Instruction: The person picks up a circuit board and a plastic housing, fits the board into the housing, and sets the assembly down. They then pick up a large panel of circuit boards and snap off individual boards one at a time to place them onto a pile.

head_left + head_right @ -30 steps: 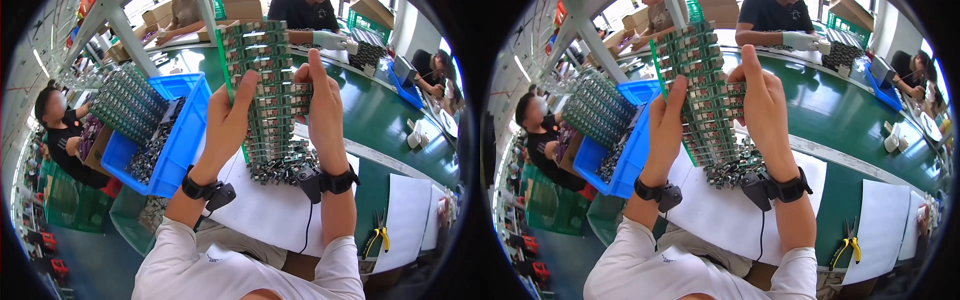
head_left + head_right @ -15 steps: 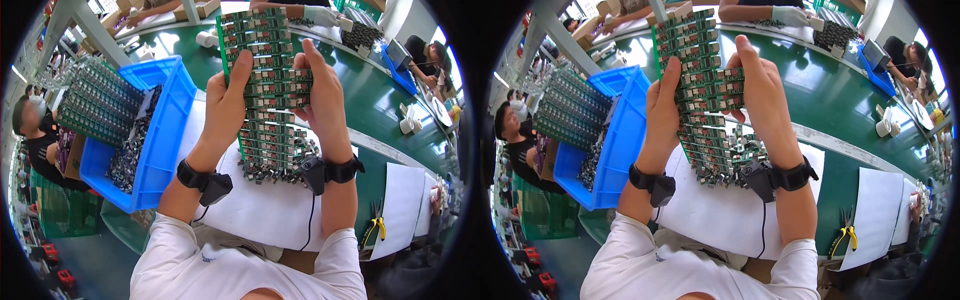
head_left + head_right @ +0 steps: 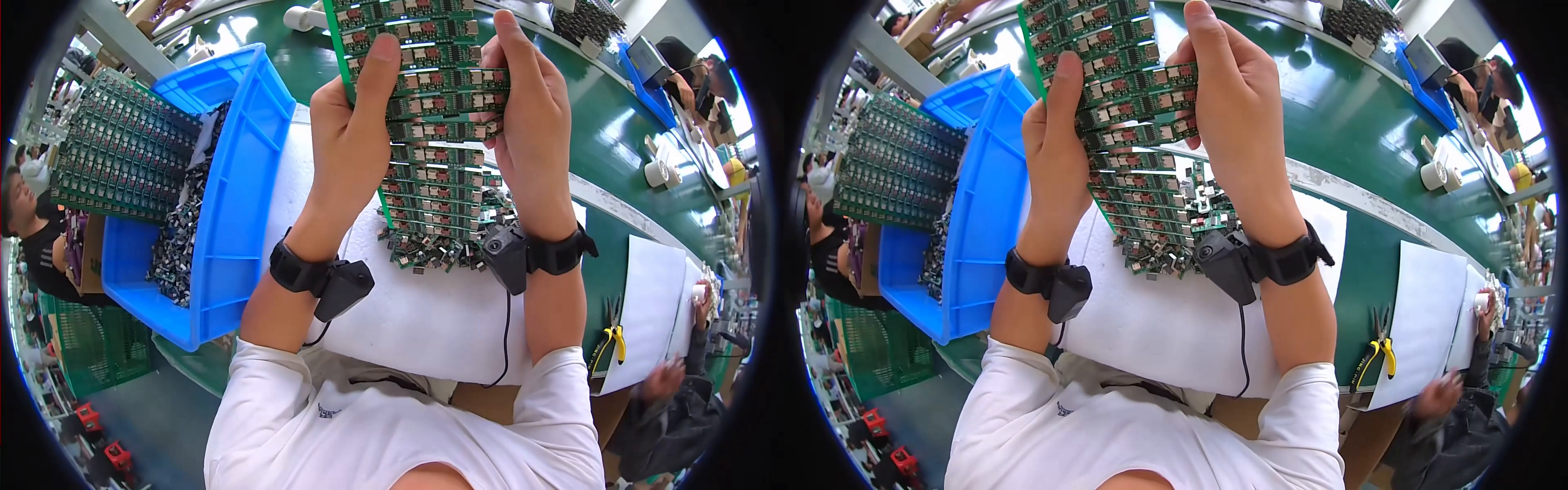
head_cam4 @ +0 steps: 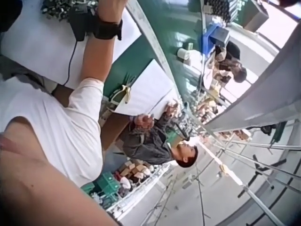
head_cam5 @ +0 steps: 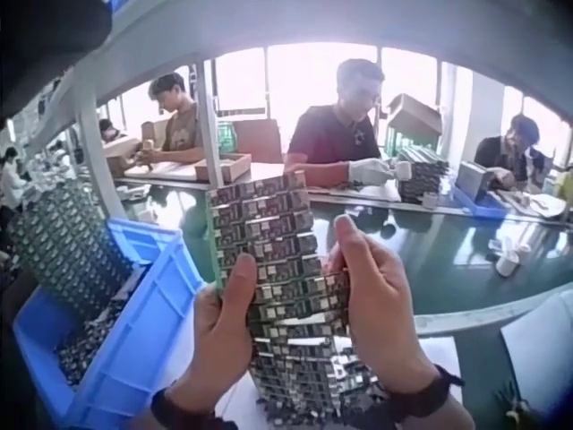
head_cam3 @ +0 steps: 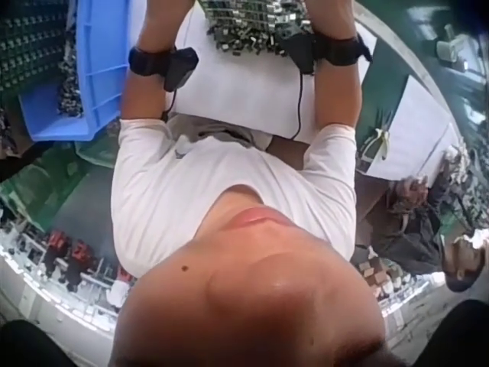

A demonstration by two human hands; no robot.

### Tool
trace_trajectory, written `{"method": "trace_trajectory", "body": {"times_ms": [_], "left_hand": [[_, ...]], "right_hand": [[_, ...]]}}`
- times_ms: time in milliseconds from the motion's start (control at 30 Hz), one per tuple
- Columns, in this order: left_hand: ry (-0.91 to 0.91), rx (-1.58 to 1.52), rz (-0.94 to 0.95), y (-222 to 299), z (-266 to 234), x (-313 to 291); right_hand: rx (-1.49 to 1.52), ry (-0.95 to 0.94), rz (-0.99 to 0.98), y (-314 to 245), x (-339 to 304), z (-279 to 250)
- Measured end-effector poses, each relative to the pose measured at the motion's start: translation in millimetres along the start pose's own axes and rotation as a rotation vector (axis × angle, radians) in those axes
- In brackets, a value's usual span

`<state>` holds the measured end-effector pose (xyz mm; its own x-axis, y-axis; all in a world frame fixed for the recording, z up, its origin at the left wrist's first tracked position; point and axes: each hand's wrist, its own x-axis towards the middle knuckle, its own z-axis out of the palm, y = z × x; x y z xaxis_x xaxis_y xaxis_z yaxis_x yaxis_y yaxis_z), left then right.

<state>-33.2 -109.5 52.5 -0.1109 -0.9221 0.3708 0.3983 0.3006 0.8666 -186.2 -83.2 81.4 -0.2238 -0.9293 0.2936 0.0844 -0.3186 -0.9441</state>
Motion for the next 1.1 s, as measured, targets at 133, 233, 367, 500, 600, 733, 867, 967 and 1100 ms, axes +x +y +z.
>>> {"method": "trace_trajectory", "body": {"times_ms": [133, 233, 367, 500, 600, 733, 867, 967, 1100], "left_hand": [[0.001, -0.045, 0.006, 1.1, -0.8, -2.2], [-0.022, -0.066, -0.001, -2.7, -0.3, -2.2], [0.008, -0.098, -0.017, -0.9, -4.2, -3.3], [-0.006, -0.142, -0.057, -0.9, 2.3, -7.3], [-0.019, -0.127, -0.069, 0.9, -0.4, -5.3], [0.169, -0.095, -0.111, 10.4, -6.3, 1.9], [0.128, 0.006, -0.19, 8.6, -40.5, 7.4], [0.163, 0.024, -0.213, 10.9, -44.0, 8.6], [0.19, 0.072, -0.194, 4.6, -47.6, 8.1]], "right_hand": [[0.161, 0.06, 0.012, 12.0, 11.2, 0.9], [0.675, -0.564, -0.502, 48.1, 43.8, -8.8], [0.232, 0.089, 0.044, 7.3, -0.1, 10.4], [-0.336, -0.02, -0.428, 21.9, -13.0, 13.4], [-0.067, 0.07, -0.2, 11.5, -13.8, 20.2], [-0.155, -0.133, 0.064, -19.2, 6.6, -22.7], [-0.766, -0.395, 0.196, -30.4, -1.0, -16.3], [-1.067, -0.569, 0.126, -13.7, -10.2, -15.1], [-1.167, -0.775, -0.022, -3.3, -21.0, -13.0]]}}
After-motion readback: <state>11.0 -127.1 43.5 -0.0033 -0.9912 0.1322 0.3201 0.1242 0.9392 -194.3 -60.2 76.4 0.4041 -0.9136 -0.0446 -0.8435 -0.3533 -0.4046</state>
